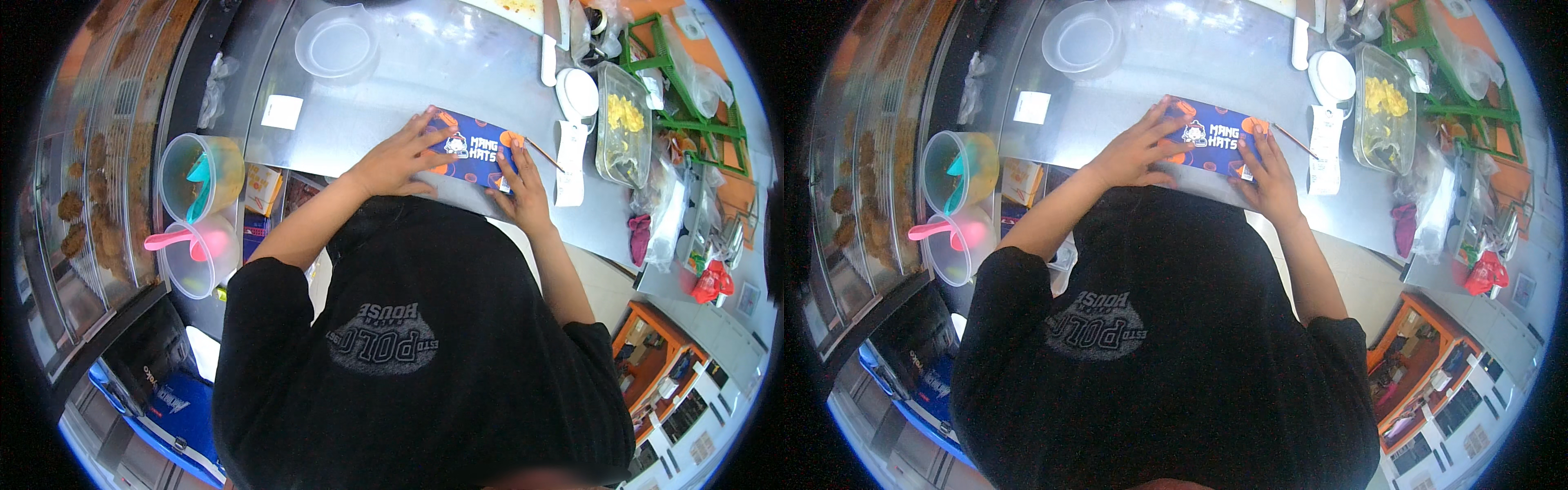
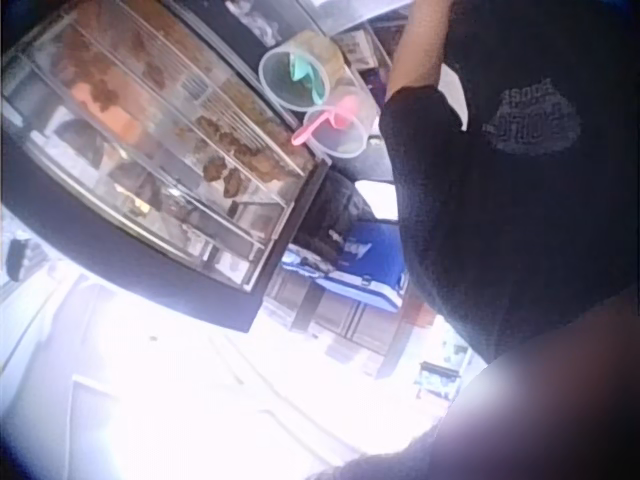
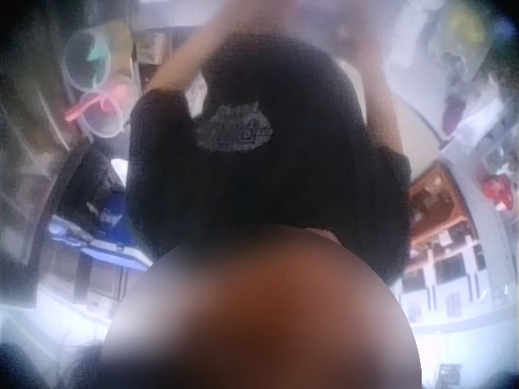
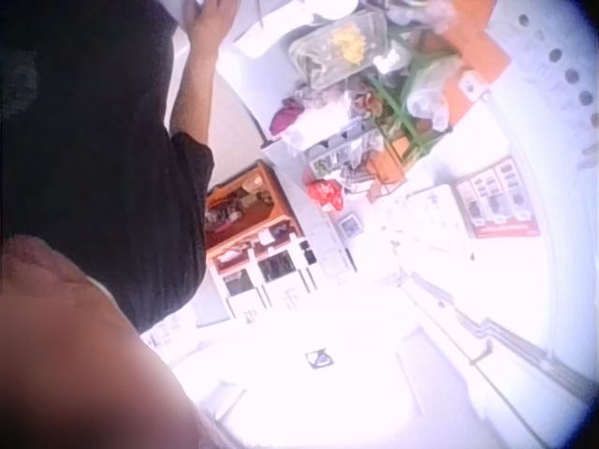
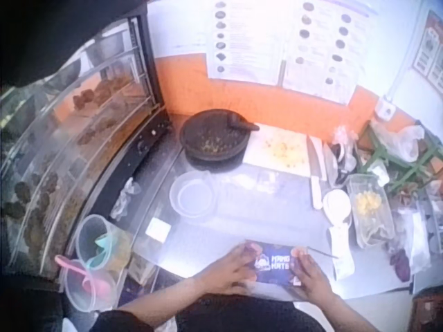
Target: The person retrieves a receipt and a food box, then scoops scrambled eggs into the box. They put on a disposable glove, cut a fried bread item, and place it into the box with the eggs. The person adds a small packet, closes the box, and places it into a plastic bag with a receipt.
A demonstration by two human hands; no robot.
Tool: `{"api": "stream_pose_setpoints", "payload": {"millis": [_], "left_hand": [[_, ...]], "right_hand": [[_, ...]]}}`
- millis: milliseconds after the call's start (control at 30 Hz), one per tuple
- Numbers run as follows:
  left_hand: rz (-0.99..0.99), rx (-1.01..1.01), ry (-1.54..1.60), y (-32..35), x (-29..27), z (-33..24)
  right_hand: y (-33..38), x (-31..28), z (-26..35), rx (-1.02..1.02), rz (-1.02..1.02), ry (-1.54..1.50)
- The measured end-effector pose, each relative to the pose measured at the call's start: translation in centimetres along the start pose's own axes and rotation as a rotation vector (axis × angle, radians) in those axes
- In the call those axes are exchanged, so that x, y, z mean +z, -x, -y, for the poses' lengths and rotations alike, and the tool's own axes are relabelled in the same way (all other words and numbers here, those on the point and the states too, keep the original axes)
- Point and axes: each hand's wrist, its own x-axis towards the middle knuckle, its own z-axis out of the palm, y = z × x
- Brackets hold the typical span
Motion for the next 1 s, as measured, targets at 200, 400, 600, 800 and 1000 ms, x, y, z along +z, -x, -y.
{"api": "stream_pose_setpoints", "payload": {"millis": [200,400,600,800,1000], "left_hand": [[0.026,0.029,-0.100,-1.0,1.8,0.2],[0.046,0.010,-0.101,-1.2,2.0,0.6],[0.068,-0.017,-0.094,-1.3,1.6,0.4],[0.050,-0.020,0.012,-1.3,0.4,-0.1],[-0.238,-0.376,0.147,2.0,-1.9,1.3]], "right_hand": [[0.8,2.6,0.4,0.019,-0.073,0.019],[0.8,3.0,0.6,0.037,-0.085,0.041],[0.7,3.2,1.2,0.084,-0.073,0.118],[0.4,2.2,1.1,0.071,-0.026,0.126],[-0.6,-0.6,1.0,0.026,0.017,0.007]]}}
